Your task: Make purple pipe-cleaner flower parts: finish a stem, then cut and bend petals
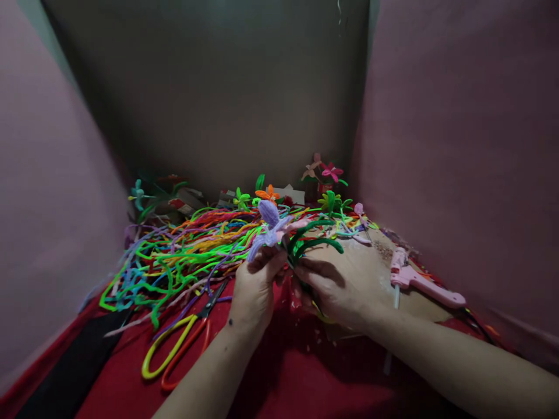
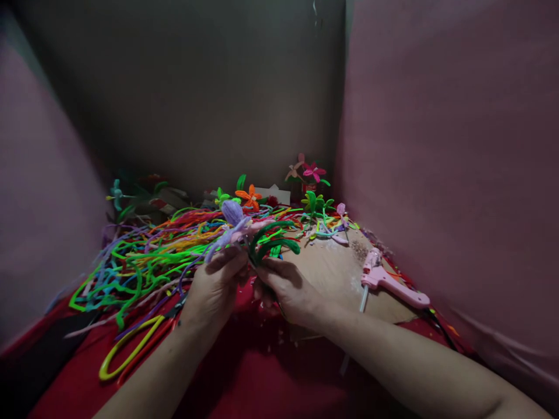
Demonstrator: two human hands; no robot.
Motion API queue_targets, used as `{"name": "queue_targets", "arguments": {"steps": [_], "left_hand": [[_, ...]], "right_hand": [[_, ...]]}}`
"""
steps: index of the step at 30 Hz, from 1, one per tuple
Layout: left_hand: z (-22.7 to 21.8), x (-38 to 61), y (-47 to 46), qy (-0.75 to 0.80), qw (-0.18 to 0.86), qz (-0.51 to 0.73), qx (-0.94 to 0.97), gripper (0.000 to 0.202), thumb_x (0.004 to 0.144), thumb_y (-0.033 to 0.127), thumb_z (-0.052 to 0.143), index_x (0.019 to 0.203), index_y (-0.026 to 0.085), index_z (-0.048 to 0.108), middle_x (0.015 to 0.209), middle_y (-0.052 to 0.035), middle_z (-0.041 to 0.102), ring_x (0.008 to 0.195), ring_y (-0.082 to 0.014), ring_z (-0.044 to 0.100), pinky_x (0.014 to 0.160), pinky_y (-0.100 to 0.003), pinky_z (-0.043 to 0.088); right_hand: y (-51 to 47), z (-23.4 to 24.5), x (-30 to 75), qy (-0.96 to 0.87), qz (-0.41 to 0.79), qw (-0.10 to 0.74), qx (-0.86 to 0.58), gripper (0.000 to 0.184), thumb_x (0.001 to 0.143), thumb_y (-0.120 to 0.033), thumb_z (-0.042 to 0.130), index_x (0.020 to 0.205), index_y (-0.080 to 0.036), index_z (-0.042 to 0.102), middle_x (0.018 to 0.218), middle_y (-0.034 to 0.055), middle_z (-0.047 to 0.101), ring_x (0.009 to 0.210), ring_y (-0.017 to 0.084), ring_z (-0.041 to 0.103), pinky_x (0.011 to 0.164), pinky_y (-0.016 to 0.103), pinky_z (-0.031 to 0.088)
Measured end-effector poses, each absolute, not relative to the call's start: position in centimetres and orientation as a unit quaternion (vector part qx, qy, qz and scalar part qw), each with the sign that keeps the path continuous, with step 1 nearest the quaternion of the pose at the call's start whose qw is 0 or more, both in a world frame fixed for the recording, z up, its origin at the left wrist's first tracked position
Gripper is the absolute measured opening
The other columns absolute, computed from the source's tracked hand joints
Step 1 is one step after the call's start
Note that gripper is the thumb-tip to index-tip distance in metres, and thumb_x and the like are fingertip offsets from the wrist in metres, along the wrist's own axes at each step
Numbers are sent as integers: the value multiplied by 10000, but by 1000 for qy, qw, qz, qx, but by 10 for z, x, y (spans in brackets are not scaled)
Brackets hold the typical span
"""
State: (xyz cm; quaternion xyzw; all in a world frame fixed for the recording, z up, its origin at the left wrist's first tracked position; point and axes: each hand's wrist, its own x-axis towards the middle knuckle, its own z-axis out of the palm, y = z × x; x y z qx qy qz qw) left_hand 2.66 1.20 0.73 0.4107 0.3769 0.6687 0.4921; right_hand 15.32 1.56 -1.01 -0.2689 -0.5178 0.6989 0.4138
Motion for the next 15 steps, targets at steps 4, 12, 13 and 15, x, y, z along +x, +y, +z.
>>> {"name": "queue_targets", "arguments": {"steps": [4,12,13,15], "left_hand": [[10,27,12,360,504,672,406,178,599,194,746,708,189,605,608,54,471,483,-54,376,435,-198,331],[7,26,12,372,487,678,406,171,585,165,751,660,186,598,552,65,448,448,-48,341,388,-183,259],[7,26,12,369,489,677,408,168,589,162,749,654,186,597,544,67,442,447,-48,339,391,-183,257],[7,26,12,367,489,677,410,163,591,159,749,678,190,615,553,66,466,454,-52,363,404,-184,281]], "right_hand": [[13,-7,155,-535,686,411,-273,284,801,-448,552,742,-178,486,503,-59,445,378,45,300,357,197,186],[8,-5,152,-461,747,383,-288,328,805,-460,560,727,-207,367,519,-92,319,417,46,182,370,177,133],[7,-4,152,-450,755,381,-285,337,798,-466,567,735,-210,358,522,-93,318,419,46,174,371,176,126],[6,-3,151,-437,766,380,-280,347,790,-474,575,743,-214,351,524,-95,314,420,48,162,370,177,112]]}}
